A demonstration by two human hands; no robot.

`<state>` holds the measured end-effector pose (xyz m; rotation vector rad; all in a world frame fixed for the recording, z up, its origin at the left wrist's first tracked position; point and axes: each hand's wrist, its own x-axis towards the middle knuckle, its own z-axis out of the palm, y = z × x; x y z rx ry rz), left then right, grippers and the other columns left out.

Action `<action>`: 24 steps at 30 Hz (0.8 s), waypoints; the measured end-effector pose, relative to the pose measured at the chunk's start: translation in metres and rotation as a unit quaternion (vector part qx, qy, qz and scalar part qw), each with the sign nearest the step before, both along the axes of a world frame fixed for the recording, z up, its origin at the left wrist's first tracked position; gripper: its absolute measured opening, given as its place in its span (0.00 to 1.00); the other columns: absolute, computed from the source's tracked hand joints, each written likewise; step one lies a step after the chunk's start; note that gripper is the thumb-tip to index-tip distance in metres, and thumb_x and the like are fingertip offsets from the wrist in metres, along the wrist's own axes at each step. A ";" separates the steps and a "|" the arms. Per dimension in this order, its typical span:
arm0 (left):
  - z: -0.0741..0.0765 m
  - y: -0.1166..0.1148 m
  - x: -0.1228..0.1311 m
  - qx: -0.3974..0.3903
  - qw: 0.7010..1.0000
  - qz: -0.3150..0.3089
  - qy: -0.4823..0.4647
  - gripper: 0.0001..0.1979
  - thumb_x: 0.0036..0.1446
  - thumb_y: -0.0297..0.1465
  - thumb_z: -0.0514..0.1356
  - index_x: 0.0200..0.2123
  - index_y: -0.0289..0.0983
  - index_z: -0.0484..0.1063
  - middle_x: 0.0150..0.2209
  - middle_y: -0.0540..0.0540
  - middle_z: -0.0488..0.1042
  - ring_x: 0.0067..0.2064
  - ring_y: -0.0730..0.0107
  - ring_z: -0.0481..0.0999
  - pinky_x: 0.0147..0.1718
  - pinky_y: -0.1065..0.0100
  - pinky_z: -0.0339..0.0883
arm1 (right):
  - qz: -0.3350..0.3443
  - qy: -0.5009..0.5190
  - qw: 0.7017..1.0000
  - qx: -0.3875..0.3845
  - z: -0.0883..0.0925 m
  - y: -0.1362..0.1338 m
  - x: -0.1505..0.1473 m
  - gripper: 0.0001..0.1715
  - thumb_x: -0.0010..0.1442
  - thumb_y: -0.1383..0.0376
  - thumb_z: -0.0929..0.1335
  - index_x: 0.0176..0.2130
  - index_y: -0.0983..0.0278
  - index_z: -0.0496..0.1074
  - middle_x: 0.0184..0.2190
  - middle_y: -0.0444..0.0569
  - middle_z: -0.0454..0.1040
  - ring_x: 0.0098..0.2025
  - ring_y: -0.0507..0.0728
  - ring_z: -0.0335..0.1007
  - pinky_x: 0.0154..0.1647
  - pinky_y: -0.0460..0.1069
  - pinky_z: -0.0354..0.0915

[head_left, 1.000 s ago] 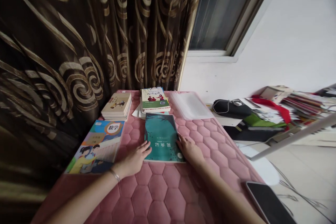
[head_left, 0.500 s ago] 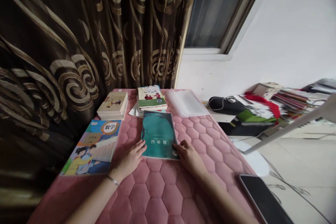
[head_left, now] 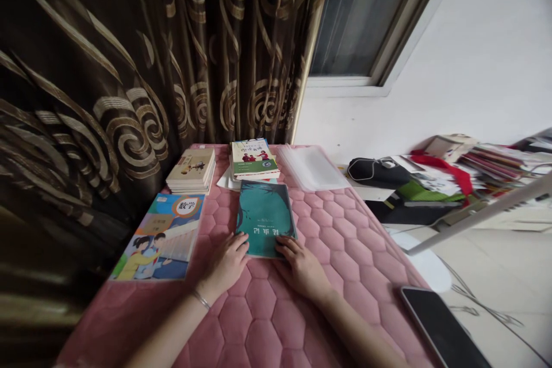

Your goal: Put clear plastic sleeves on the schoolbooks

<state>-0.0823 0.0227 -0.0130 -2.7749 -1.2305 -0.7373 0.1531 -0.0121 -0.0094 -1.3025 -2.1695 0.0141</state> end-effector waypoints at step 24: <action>-0.003 0.012 -0.035 -0.060 0.989 -0.021 -0.136 0.07 0.57 0.25 0.60 0.31 0.41 0.78 0.43 0.47 0.80 0.45 0.66 0.78 0.46 0.60 0.74 | -0.025 0.000 0.999 0.028 -0.019 -0.009 0.035 0.12 0.64 0.67 0.64 0.42 0.62 0.76 0.46 0.51 0.78 0.51 0.59 0.71 0.52 0.58 0.68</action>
